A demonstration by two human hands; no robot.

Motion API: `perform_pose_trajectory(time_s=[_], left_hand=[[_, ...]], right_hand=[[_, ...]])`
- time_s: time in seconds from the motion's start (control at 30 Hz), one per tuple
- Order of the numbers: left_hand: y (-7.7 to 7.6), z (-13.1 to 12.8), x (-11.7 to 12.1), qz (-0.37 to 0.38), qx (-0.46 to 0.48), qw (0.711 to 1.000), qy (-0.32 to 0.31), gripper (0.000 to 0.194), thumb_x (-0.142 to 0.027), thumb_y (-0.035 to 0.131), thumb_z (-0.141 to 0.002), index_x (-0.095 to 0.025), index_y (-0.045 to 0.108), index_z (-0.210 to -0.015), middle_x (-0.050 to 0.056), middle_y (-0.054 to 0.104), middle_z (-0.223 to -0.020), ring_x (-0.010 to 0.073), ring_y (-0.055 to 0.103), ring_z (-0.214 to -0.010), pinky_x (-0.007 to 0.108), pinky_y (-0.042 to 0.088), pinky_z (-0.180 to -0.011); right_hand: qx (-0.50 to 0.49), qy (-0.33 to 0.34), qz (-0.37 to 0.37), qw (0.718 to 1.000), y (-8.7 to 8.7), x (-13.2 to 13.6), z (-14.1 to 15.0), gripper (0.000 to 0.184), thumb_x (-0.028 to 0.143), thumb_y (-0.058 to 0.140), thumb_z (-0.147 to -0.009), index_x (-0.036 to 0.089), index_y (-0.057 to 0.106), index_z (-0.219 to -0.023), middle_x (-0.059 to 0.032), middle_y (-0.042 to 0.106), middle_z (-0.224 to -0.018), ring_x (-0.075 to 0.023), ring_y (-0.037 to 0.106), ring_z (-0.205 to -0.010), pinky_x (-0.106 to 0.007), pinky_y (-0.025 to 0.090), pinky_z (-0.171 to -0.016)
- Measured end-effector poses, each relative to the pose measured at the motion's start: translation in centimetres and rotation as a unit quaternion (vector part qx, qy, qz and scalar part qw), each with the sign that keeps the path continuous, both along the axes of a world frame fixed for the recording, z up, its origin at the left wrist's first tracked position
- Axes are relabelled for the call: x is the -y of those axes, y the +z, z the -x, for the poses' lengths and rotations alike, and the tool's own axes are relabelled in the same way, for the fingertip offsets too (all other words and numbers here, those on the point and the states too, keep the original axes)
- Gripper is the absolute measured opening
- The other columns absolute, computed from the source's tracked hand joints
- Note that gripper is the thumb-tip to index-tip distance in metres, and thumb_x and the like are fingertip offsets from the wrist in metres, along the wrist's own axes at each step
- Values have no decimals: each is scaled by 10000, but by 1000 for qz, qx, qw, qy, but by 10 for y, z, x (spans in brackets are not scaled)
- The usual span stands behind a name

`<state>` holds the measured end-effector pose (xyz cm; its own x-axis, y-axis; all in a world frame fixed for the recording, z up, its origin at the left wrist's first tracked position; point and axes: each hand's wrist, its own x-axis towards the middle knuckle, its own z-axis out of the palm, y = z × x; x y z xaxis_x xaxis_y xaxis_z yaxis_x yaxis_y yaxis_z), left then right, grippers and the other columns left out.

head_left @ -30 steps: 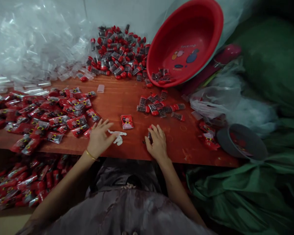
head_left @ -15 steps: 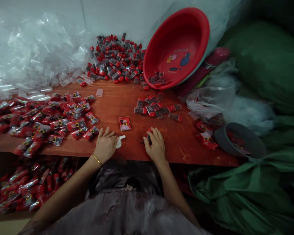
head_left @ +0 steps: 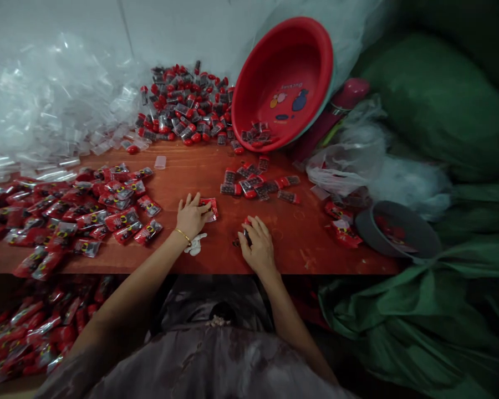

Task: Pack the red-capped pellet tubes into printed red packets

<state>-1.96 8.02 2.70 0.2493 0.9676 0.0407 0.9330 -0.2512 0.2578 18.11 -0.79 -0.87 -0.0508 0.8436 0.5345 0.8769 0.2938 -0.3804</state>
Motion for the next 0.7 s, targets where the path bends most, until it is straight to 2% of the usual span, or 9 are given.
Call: perform_pose_trajectory(time_s=[0.2, 0.43, 0.6, 0.7], left_hand=[[3, -10, 3, -15, 12, 999, 32, 338, -373, 454, -893, -306, 656, -1155, 83, 417, -1454, 315, 317, -1366, 503, 231, -1096], [8, 0, 4, -18, 42, 996, 79, 228, -346, 551, -844, -315, 735, -975, 41, 563, -1332, 307, 359, -1344, 502, 219, -1103], [21, 8, -1, -12, 118, 984, 136, 245, -362, 599, -808, -315, 716, -1018, 41, 516, -1376, 304, 363, -1343, 510, 262, -1083], [31, 6, 6, -31, 166, 977, 130, 248, -375, 599, -807, -314, 713, -1019, 45, 510, -1378, 287, 378, -1337, 515, 252, -1090]], right_hand=[[-7, -7, 0, 1000, -1, 1, 0, 275, 299, 467, -900, 149, 652, -1038, -146, 604, -1243, -269, 470, -1244, -453, 437, -987], [7, -13, -26, 1000, -3, 2, 0, 250, 282, 484, -893, 144, 662, -1002, -144, 629, -1206, -260, 500, -1210, -416, 432, -972], [18, -38, -51, 998, -1, 4, 0, 218, 285, 504, -886, 163, 661, -979, -130, 652, -1169, -257, 517, -1186, -419, 394, -969], [-21, -58, -60, 996, 10, 6, 9, 233, 313, 510, -880, 182, 644, -1019, -121, 667, -1136, -254, 538, -1146, -437, 354, -986]])
